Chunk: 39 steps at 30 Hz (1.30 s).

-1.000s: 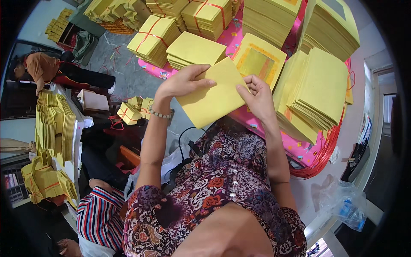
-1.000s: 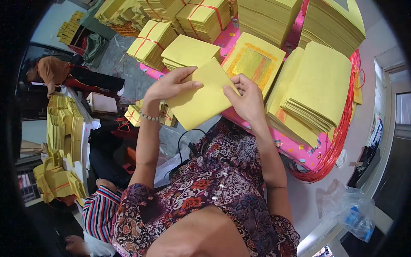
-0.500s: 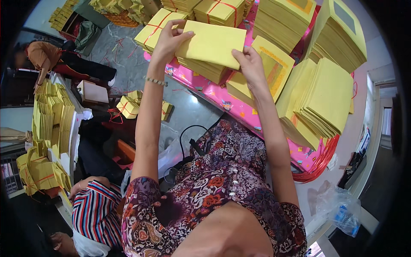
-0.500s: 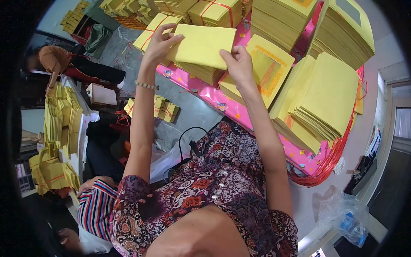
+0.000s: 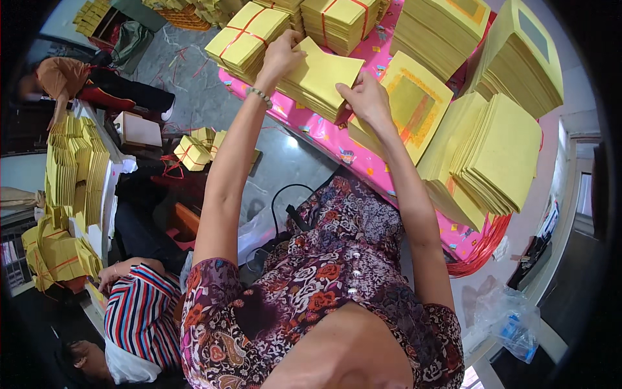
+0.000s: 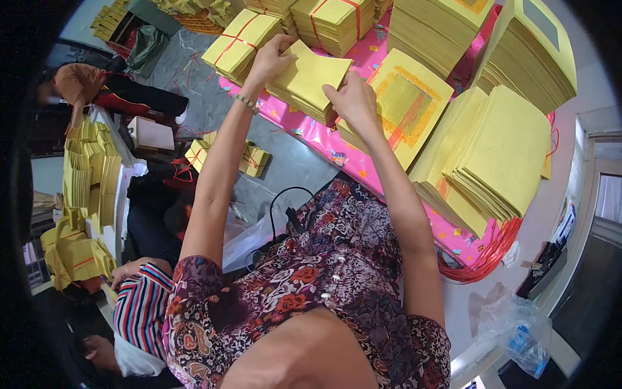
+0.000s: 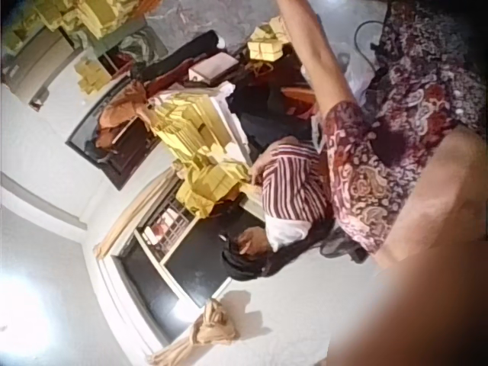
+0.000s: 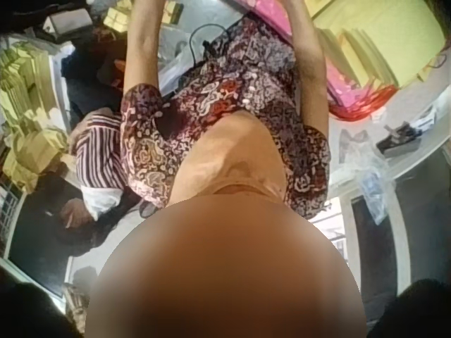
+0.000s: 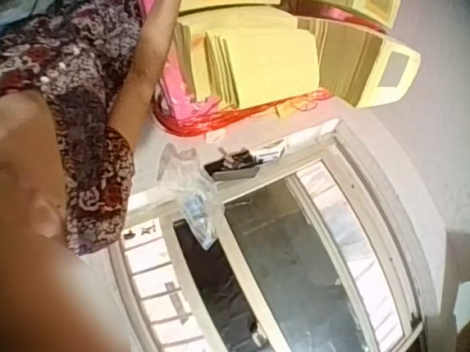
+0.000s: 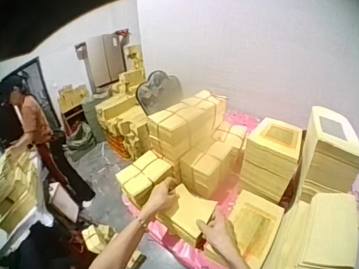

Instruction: Counting and stacking bundles of yellow joss paper at a workshop table.

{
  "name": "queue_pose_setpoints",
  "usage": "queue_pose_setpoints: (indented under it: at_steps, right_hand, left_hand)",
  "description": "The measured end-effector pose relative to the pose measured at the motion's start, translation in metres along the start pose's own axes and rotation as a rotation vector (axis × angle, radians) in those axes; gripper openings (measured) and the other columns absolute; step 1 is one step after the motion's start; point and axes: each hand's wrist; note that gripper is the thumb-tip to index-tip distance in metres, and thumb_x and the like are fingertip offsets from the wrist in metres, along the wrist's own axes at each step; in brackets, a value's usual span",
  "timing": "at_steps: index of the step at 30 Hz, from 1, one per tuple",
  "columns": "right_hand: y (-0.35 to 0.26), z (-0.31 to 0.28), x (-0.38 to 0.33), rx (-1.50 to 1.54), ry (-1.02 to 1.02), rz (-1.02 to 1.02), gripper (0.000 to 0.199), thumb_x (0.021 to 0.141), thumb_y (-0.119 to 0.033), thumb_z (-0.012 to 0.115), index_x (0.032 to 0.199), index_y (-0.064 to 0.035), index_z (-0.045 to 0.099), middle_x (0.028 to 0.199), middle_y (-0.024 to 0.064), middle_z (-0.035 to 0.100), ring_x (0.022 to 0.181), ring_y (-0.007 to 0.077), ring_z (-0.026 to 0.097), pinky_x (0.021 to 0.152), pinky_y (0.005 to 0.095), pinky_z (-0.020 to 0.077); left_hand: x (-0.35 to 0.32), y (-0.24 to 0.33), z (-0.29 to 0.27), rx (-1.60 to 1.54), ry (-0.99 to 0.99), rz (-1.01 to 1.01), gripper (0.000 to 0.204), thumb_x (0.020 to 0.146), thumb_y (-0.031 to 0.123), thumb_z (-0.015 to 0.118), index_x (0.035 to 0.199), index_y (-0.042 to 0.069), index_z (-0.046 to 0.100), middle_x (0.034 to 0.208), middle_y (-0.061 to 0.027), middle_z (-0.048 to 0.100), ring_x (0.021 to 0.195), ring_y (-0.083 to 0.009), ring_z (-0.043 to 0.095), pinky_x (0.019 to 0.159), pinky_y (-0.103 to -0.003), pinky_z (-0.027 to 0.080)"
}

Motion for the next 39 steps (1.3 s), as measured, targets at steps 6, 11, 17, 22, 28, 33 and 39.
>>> queue_pose_setpoints:
  at_steps: [6, 11, 17, 22, 28, 33, 39]
  right_hand:
    - [-0.002, 0.003, 0.000, 0.015, 0.002, -0.004, 0.040, 0.078, -0.031, 0.068, 0.089, 0.0042, 0.053, 0.066, 0.0143, 0.062, 0.067, 0.0267, 0.066, 0.065, 0.0387, 0.0499]
    - [-0.002, 0.003, -0.002, -0.132, 0.025, -0.064, 0.041, 0.078, -0.031, 0.068, 0.088, 0.0055, 0.052, 0.075, 0.0195, 0.063, 0.072, 0.0364, 0.064, 0.066, 0.0435, 0.0494]
    - [-0.021, -0.003, -0.003, -0.440, 0.506, -0.510, 0.046, 0.076, -0.037, 0.070, 0.097, 0.0017, 0.056, 0.102, 0.0195, 0.059, 0.095, 0.0358, 0.056, 0.079, 0.0433, 0.0439]
    - [-0.014, 0.014, 0.022, -0.684, 0.204, -0.541, 0.051, 0.080, -0.049, 0.062, 0.115, -0.0120, 0.060, 0.113, 0.0110, 0.056, 0.109, 0.0298, 0.051, 0.091, 0.0449, 0.0368]
    - [-0.012, 0.020, 0.024, -0.624, 0.027, -0.429, 0.051, 0.076, -0.049, 0.067, 0.117, -0.0173, 0.062, 0.121, 0.0130, 0.053, 0.110, 0.0327, 0.052, 0.095, 0.0491, 0.0309]
    - [-0.011, 0.015, 0.023, -0.611, 0.008, -0.408, 0.056, 0.075, -0.050, 0.068, 0.119, -0.0169, 0.058, 0.123, 0.0149, 0.050, 0.110, 0.0343, 0.052, 0.095, 0.0498, 0.0314]
    - [-0.009, 0.018, 0.025, -0.620, 0.025, -0.428, 0.058, 0.075, -0.056, 0.065, 0.118, -0.0176, 0.057, 0.121, 0.0123, 0.051, 0.108, 0.0330, 0.053, 0.092, 0.0480, 0.0333]
  left_hand:
    - [0.000, -0.018, 0.010, -0.106, 0.033, -0.062, 0.049, 0.073, 0.018, 0.071, 0.118, 0.008, 0.056, 0.110, -0.0124, 0.065, 0.103, -0.0280, 0.061, 0.089, -0.037, 0.047]
    - [-0.002, -0.021, 0.013, -0.117, 0.055, -0.009, 0.045, 0.076, 0.012, 0.068, 0.118, 0.003, 0.055, 0.103, -0.0128, 0.067, 0.094, -0.0208, 0.064, 0.083, -0.032, 0.049]
    - [-0.010, -0.013, 0.012, -0.048, 0.095, 0.027, 0.044, 0.076, 0.015, 0.068, 0.117, 0.003, 0.056, 0.103, -0.0137, 0.067, 0.096, -0.0237, 0.064, 0.084, -0.034, 0.049]
    - [-0.012, -0.013, 0.014, -0.043, 0.084, 0.038, 0.045, 0.077, 0.017, 0.067, 0.119, 0.006, 0.053, 0.112, -0.0148, 0.064, 0.104, -0.0309, 0.060, 0.088, -0.039, 0.047]
    - [-0.039, -0.001, 0.009, 0.171, 0.317, 0.241, 0.045, 0.077, 0.012, 0.063, 0.120, 0.004, 0.051, 0.104, -0.0147, 0.064, 0.096, -0.0375, 0.055, 0.089, -0.043, 0.042]
    - [-0.112, 0.026, 0.021, -0.134, 0.708, 0.154, 0.059, 0.081, 0.014, 0.064, 0.132, 0.001, 0.037, 0.119, -0.0208, 0.049, 0.103, -0.0313, 0.048, 0.090, -0.040, 0.039]
    - [-0.137, 0.001, 0.063, -1.215, 0.254, -0.590, 0.092, 0.082, 0.032, 0.071, 0.138, -0.006, 0.009, 0.125, -0.0182, 0.041, 0.104, -0.0220, 0.047, 0.075, -0.032, 0.045]
Point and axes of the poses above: each hand's wrist, its own x-axis towards the middle knuckle, its own z-axis out of the palm, y = z × x
